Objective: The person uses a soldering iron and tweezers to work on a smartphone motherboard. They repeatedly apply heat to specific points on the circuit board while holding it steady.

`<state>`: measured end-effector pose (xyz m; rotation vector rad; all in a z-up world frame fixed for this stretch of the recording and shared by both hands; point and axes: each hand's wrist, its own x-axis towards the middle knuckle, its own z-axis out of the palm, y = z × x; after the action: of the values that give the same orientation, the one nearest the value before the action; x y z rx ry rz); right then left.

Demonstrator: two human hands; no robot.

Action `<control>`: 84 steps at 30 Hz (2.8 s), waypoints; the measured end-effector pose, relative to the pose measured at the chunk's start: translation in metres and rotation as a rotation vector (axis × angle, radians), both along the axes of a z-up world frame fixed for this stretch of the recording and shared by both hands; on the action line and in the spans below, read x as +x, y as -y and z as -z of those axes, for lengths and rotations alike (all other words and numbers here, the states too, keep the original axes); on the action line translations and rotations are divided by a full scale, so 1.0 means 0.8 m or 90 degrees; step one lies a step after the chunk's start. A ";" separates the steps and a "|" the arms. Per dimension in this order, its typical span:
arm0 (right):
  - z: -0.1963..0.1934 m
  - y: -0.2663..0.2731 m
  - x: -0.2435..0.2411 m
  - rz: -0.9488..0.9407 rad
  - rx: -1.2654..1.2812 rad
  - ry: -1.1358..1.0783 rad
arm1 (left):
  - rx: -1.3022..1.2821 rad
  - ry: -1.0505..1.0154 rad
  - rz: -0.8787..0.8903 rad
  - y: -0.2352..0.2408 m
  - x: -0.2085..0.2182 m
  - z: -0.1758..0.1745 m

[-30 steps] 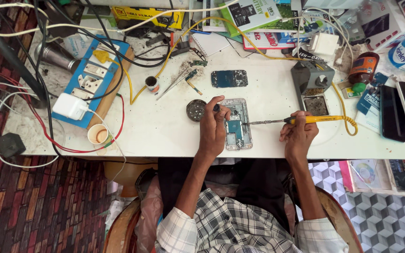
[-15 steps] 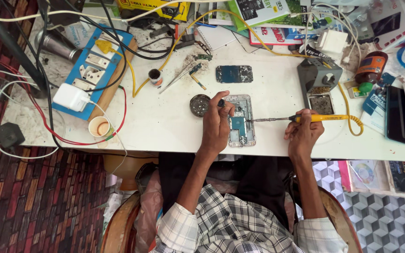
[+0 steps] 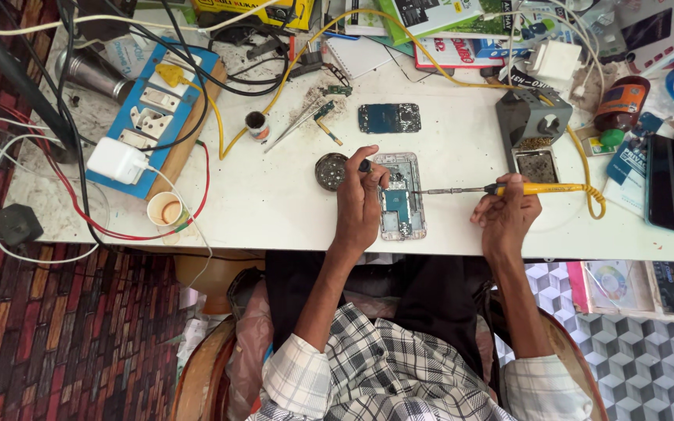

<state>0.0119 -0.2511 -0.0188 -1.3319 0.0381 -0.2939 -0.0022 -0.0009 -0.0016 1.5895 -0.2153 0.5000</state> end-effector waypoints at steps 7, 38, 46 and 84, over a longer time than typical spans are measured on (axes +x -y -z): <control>0.003 0.001 0.003 0.013 0.005 0.010 | -0.005 -0.008 0.008 0.000 0.002 0.002; 0.003 -0.003 0.005 0.024 0.002 -0.001 | 0.004 -0.003 0.011 0.001 0.002 0.005; 0.000 -0.004 0.007 0.027 -0.019 -0.014 | 0.001 0.004 0.012 0.002 0.004 0.007; -0.004 -0.011 0.009 0.050 -0.011 -0.017 | 0.005 0.010 0.002 0.003 0.002 0.004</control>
<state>0.0190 -0.2423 -0.0154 -1.3528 0.1110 -0.3439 -0.0008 -0.0031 -0.0051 1.5937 -0.2320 0.5088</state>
